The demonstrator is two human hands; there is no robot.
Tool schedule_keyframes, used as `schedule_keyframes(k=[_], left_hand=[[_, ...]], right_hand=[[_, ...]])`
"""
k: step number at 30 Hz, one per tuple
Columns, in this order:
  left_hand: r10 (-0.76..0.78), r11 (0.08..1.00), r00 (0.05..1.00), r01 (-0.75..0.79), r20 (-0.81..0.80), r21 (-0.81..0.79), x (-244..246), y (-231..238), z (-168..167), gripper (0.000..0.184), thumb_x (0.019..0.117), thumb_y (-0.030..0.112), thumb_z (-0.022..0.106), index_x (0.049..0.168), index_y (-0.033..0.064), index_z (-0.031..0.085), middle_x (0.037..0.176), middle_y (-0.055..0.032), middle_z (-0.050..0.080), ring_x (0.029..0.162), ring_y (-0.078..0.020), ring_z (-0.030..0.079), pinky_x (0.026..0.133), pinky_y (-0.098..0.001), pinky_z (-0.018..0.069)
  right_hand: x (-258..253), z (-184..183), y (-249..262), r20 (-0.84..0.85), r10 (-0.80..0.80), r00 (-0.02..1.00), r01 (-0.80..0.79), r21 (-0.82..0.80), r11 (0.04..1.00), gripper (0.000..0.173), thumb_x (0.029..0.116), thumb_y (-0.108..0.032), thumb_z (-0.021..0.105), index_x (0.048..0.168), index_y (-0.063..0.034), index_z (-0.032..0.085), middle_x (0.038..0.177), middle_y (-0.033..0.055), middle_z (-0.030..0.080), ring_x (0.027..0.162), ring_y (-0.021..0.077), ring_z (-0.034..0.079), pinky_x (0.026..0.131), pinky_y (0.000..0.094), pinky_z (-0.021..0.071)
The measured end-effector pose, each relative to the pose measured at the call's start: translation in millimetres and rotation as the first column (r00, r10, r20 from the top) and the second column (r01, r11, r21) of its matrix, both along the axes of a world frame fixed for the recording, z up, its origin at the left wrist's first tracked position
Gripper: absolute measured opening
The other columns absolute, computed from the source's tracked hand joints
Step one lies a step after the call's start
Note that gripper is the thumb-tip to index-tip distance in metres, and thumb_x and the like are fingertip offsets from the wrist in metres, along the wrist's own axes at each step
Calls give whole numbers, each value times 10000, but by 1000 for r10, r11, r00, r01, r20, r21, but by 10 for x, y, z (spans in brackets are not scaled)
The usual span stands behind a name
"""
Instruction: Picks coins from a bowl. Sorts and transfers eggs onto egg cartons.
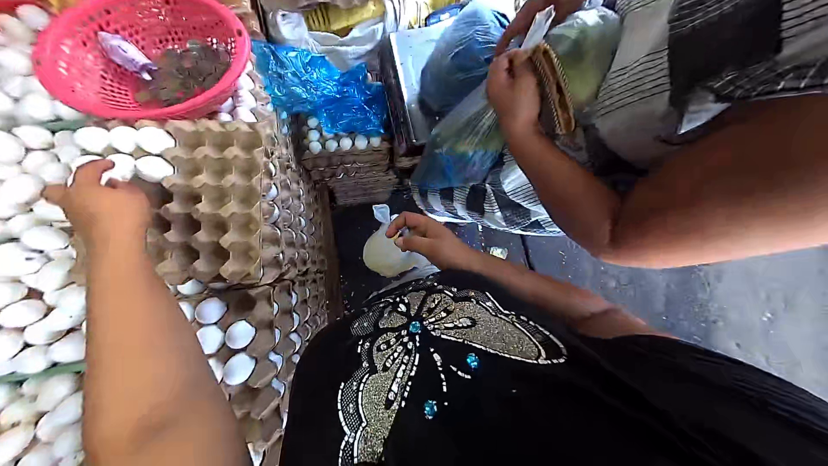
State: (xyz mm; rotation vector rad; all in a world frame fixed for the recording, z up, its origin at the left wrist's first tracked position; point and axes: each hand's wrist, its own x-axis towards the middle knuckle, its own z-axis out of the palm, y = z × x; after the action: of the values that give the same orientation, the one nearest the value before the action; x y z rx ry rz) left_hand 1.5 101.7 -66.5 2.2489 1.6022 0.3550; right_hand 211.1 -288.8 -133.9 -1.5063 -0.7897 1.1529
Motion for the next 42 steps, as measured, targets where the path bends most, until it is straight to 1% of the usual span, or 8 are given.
schedule_keyframes(k=[4, 6, 12, 15, 20, 29, 35, 42], left_hand=[[75, 997, 968, -81, -239, -14, 304, 29, -24, 742, 923, 487, 709, 1360, -91, 552, 1555, -456, 210, 1355, -681, 331, 1019, -810, 331], [121, 992, 956, -127, -268, -3, 380, 90, -80, 811, 859, 440, 788, 1371, -130, 522, 1575, -457, 153, 1387, -686, 270, 1049, -805, 304], [235, 969, 972, -234, -6, 75, 29, -43, 136, 688, 846, 510, 740, 1361, 73, 609, 1589, -308, 274, 1403, -455, 397, 1103, -578, 391], [221, 968, 968, -232, 119, 91, -645, -703, 463, 671, 845, 465, 772, 1375, 95, 595, 1557, -290, 316, 1394, -376, 406, 1098, -481, 413], [269, 958, 962, -262, 45, -112, -1430, -1745, 225, 604, 786, 272, 879, 1295, 50, 640, 1519, -337, 351, 1222, -465, 547, 940, -593, 520], [109, 993, 990, -112, -92, -31, -1139, -1934, -563, 496, 828, 237, 838, 1270, 67, 689, 1510, -369, 379, 1261, -575, 489, 994, -646, 468], [190, 963, 974, -208, -121, -169, -1796, -2362, -150, 378, 1066, 237, 531, 1423, 123, 577, 1411, -324, 490, 1077, -485, 641, 854, -627, 553], [103, 984, 994, -105, -22, -146, -2303, -2927, -595, 397, 948, 190, 732, 1329, 89, 687, 1349, -214, 594, 981, -329, 685, 818, -516, 584]], right_hand=[[-20, 35, -9, 14, 18, 1000, -18, -21, 1000, 204, 975, -108, 537, 1132, -9, 622, 923, -1, 617, 750, 7, 536, 723, 220, 477], [-31, 34, -18, 14, 14, 1000, -14, -16, 1000, 202, 966, -89, 541, 1133, -8, 619, 962, 8, 634, 784, 12, 565, 751, 229, 500], [-15, -83, -34, 65, 34, 997, -35, 7, 999, 215, 967, -120, 547, 1155, -55, 630, 958, -11, 649, 759, 29, 583, 734, 266, 528], [-12, -150, -14, 75, 55, 996, -57, 32, 998, 232, 971, -134, 527, 1171, -97, 638, 1034, -38, 661, 782, 18, 596, 727, 252, 540], [-45, -95, 171, 33, -68, 997, 68, 10, 998, 208, 957, -114, 485, 1099, -146, 634, 863, -109, 651, 709, -7, 588, 709, 216, 526], [-161, 174, 465, 25, -70, 997, 69, 39, 997, 202, 990, -104, 463, 1077, -195, 621, 954, -107, 653, 712, 3, 587, 697, 197, 524], [-74, 211, 469, -30, -117, 993, 120, 120, 986, 232, 987, -89, 431, 1061, -212, 613, 994, -107, 666, 729, 9, 611, 691, 198, 543], [-106, 202, 437, -57, -132, 990, 138, 124, 983, 230, 1003, -96, 418, 1077, -221, 596, 1018, -110, 646, 758, 8, 604, 707, 197, 533]])
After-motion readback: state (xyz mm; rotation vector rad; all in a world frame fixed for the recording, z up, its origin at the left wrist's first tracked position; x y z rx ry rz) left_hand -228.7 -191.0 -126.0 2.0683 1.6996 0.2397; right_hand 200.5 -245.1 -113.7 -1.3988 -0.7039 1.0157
